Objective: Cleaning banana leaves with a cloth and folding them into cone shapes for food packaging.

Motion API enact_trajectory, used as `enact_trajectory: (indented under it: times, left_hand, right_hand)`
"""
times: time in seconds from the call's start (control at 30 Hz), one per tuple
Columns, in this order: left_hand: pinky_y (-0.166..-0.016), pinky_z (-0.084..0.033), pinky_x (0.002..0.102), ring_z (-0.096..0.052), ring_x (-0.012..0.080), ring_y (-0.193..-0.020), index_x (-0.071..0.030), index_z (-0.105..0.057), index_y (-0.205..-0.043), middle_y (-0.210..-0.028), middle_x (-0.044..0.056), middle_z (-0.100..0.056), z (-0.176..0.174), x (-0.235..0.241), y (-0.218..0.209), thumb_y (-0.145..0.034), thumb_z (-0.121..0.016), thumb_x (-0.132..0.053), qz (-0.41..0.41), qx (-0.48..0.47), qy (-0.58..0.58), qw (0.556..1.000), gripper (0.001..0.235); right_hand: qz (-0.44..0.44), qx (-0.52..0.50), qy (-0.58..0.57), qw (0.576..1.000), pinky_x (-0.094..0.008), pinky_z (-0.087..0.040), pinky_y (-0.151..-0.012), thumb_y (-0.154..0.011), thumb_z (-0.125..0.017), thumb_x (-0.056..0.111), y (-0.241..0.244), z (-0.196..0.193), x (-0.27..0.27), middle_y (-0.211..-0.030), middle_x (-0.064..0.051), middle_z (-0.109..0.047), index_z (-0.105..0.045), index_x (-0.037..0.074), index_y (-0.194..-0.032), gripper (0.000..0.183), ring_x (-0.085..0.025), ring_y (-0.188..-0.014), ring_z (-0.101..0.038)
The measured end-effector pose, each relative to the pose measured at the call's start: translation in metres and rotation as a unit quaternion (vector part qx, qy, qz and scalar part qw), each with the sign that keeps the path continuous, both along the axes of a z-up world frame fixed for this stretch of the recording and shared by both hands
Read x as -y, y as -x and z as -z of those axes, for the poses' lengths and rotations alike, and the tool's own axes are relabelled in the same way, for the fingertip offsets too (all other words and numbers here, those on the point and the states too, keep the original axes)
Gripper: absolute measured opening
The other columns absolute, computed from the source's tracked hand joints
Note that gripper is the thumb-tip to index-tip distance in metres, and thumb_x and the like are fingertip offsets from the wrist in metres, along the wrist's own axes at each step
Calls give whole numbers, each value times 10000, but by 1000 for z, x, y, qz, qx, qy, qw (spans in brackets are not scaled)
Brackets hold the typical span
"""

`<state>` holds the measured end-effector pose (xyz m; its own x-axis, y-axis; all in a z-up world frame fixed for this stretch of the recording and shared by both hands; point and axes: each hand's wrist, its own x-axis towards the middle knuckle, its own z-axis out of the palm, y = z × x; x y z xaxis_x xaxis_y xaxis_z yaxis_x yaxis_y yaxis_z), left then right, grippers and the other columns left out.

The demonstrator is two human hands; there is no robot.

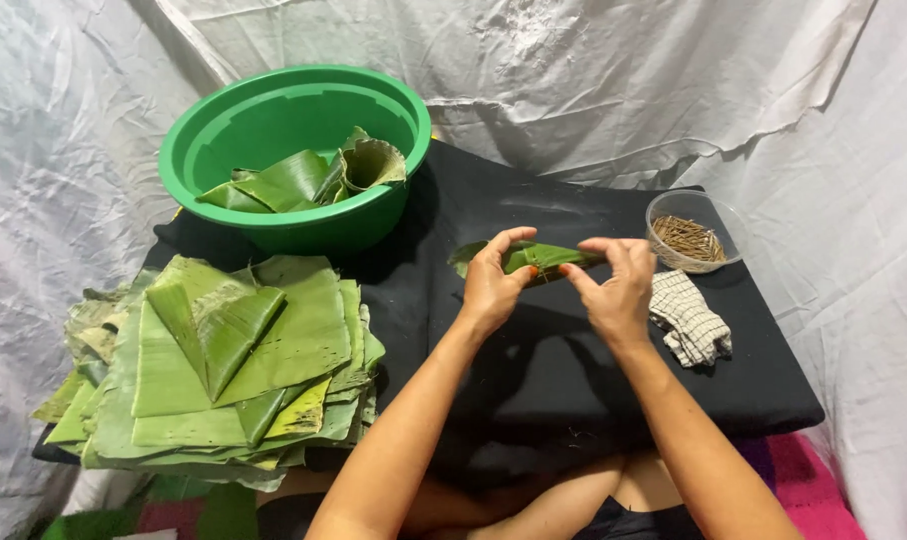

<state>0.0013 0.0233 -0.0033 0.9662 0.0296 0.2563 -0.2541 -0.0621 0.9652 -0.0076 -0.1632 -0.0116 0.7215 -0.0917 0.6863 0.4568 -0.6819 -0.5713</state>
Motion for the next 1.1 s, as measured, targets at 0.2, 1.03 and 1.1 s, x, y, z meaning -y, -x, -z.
enact_trajectory:
  times: [0.2,1.03,1.1]
  left_hand:
    - [-1082,-463,472,-581,371,-1308,-294,-607,-1421,-1361,87,-662,1,-18,2,-808,-679,39,51,42,-97,993,701]
    - [-746,-605,263,-664,131,-896,-68,-738,-1034,-1027,72,-651,35,-69,7,-857,-860,-203,-14,-116,196,974,254]
    - [-767,-617,294,-665,118,-915,-152,-704,-1148,-1052,32,-660,29,-70,14,-841,-860,-183,-14,-111,223,969,346]
  right_hand:
    - [-165,-286,-272,904,-252,-599,-622,-923,-766,174,-1,14,10,-1036,-133,-751,-740,123,-1255,337,-187,-820,-750]
    - [-199,-339,-553,735,-342,-661,-807,-890,-695,-52,33,58,-30,-1080,-194,-748,-677,-17,-1278,391,-336,-930,-757]
    - [-201,-359,-522,747,-344,-663,-764,-858,-727,-54,42,55,-38,-1012,-182,-756,-691,0,-1266,413,-342,-893,-765]
